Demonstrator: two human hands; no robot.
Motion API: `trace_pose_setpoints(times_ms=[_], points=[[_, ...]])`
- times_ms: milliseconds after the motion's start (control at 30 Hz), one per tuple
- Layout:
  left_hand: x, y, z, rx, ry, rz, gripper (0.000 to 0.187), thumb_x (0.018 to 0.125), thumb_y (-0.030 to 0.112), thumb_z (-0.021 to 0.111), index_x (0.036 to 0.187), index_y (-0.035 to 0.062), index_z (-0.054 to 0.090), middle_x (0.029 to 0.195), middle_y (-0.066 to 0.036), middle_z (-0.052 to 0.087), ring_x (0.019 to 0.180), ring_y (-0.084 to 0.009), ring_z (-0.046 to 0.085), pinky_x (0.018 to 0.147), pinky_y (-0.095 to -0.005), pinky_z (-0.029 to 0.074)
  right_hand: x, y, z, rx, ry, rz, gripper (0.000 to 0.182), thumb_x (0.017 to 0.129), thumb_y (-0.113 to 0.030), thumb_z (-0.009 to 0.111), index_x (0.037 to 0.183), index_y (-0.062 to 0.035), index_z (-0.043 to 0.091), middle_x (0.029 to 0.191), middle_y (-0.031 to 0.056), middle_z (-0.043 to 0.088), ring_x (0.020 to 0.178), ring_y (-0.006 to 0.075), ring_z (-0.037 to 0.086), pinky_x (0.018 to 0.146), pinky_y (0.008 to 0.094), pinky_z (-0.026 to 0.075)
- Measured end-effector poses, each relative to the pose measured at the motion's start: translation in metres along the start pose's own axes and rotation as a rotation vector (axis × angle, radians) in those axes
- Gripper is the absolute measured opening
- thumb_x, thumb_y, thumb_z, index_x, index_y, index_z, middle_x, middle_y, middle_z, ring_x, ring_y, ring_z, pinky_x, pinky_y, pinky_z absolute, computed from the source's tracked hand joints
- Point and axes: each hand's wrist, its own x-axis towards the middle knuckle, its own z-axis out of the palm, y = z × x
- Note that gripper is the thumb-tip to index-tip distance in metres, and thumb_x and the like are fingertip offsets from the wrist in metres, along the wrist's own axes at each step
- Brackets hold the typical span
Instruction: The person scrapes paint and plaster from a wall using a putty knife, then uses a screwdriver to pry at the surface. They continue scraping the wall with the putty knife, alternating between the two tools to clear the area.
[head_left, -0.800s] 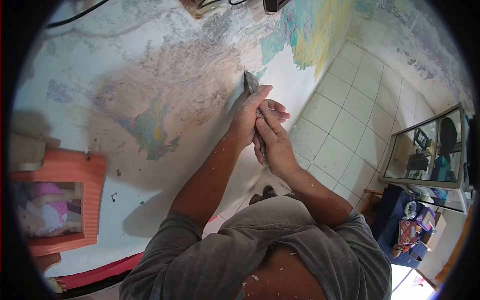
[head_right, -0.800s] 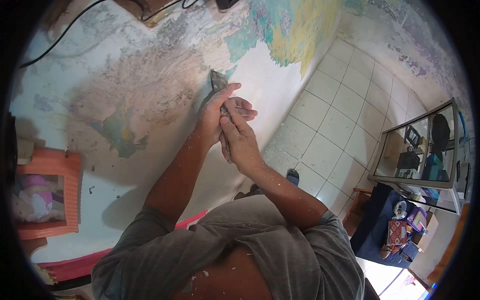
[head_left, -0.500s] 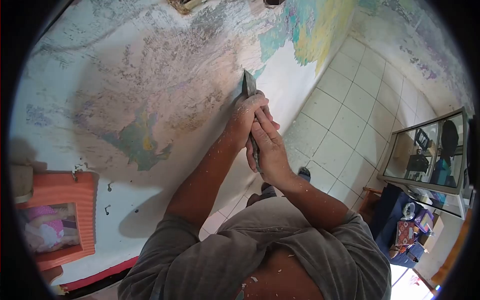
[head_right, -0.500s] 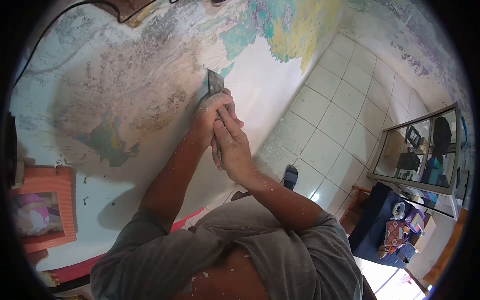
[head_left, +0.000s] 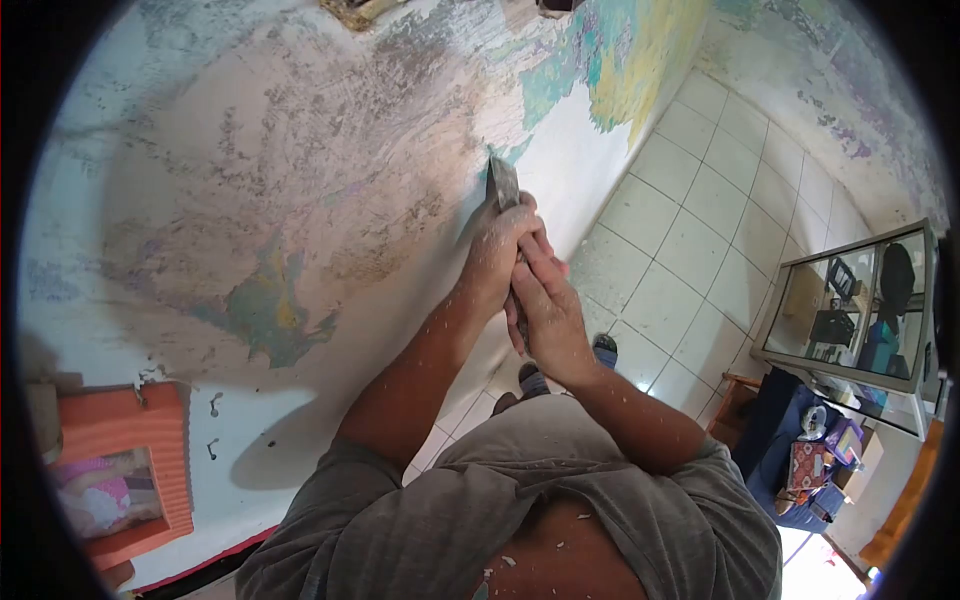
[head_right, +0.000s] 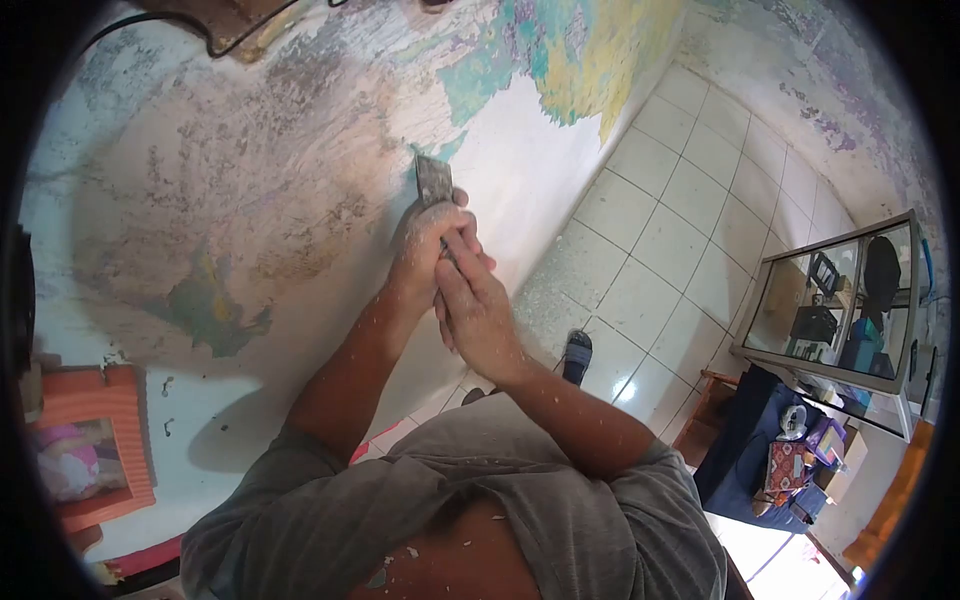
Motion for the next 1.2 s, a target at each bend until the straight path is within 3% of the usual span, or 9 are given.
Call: trace_pose_setpoints(times_ms=[100,167,300,367,700,900,1000,1100,1200], points=[[-0.001,0.003,0.003,0.004,0.023,-0.091,0.03,0.082,0.019,0.053,0.108,0.0065,0.044,0.068,-0.007,0.053,0.059,-0.0259,0.063,0.05,-0.038,0.052,0.002,-0.002,-0.002,0.01,0.002,0.082,0.051,0.106,-0.027,0.039,0.152,-0.0105,0.026,0.064,0.0017,0.048,0.045,0.0073,0.041,0.039,0.0209,0.035],[-0.001,0.0,0.007,-0.032,0.039,-0.055,0.012,0.082,0.017,0.05,0.087,0.0084,0.044,0.069,-0.009,0.05,0.055,-0.0249,0.058,0.05,-0.0384,0.053,0.0,-0.003,-0.004,0.032,0.014,0.097,0.05,0.106,-0.026,0.039,0.152,-0.0105,0.027,0.064,0.0012,0.048,0.046,0.0071,0.041,0.039,0.0209,0.035],[-0.002,-0.003,0.005,-0.026,0.04,-0.01,0.012,0.082,0.018,0.05,0.086,0.0081,0.044,0.069,-0.009,0.05,0.055,-0.0243,0.058,0.049,-0.0381,0.052,-0.002,0.007,-0.004,-0.054,0.028,-0.016,0.05,0.106,-0.026,0.039,0.152,-0.0103,0.027,0.064,0.0008,0.047,0.045,0.007,0.04,0.039,0.0207,0.035],[0.01,-0.003,0.002,-0.019,-0.008,-0.041,0.026,0.08,0.017,0.052,0.103,0.0058,0.045,0.066,-0.008,0.052,0.053,-0.0248,0.058,0.053,-0.0391,0.054,0.008,-0.001,-0.012,-0.03,-0.035,0.049,0.051,0.106,-0.026,0.039,0.152,-0.0088,0.027,0.066,0.0014,0.048,0.046,0.0069,0.04,0.039,0.0205,0.036],[0.015,0.024,0.013,0.183,-0.028,-0.202,0.017,0.085,0.02,0.056,0.09,0.0047,0.05,0.07,-0.01,0.052,0.06,-0.0248,0.061,0.053,-0.0421,0.054,0.021,-0.009,-0.017,0.035,0.011,0.03,0.051,0.105,-0.03,0.039,0.151,-0.0089,0.029,0.07,0.0016,0.052,0.045,0.007,0.041,0.038,0.0189,0.034],[0.023,-0.021,0.008,0.064,0.092,0.118,0.027,0.084,0.031,0.054,0.084,0.0045,0.051,0.073,-0.013,0.055,0.06,-0.0276,0.06,0.046,-0.0405,0.053,0.009,0.016,-0.019,-0.098,0.103,-0.125,0.046,0.104,-0.026,0.041,0.146,-0.006,0.037,0.069,0.0006,0.05,0.045,0.0065,0.042,0.036,0.0194,0.035],[0.035,0.034,0.021,0.307,-0.044,-0.212,0.033,0.085,0.036,0.053,0.085,0.0037,0.052,0.079,-0.019,0.06,0.06,-0.0293,0.061,0.048,-0.0407,0.054,0.04,-0.015,-0.021,0.081,0.057,-0.028,0.046,0.104,-0.032,0.04,0.144,-0.0086,0.039,0.067,0.0008,0.049,0.044,0.0061,0.041,0.036,0.0194,0.033],[0.052,0.0,0.018,0.16,-0.101,0.004,0.029,0.085,0.033,0.054,0.084,0.0045,0.052,0.076,-0.017,0.058,0.06,-0.0304,0.062,0.049,-0.0392,0.054,0.03,-0.031,-0.032,0.005,0.012,-0.019,0.046,0.104,-0.034,0.04,0.144,-0.0096,0.039,0.067,0.0011,0.049,0.043,0.006,0.04,0.036,0.0193,0.033],[0.0,-0.026,0.022,-0.035,-0.008,0.037,0.027,0.089,0.022,0.053,0.108,0.0045,0.047,0.072,-0.011,0.055,0.062,-0.0258,0.064,0.051,-0.0347,0.051,-0.016,0.004,-0.034,-0.064,-0.01,-0.025,0.046,0.104,-0.024,0.043,0.146,-0.0072,0.037,0.068,0.0006,0.05,0.045,0.0061,0.041,0.04,0.0201,0.034]])
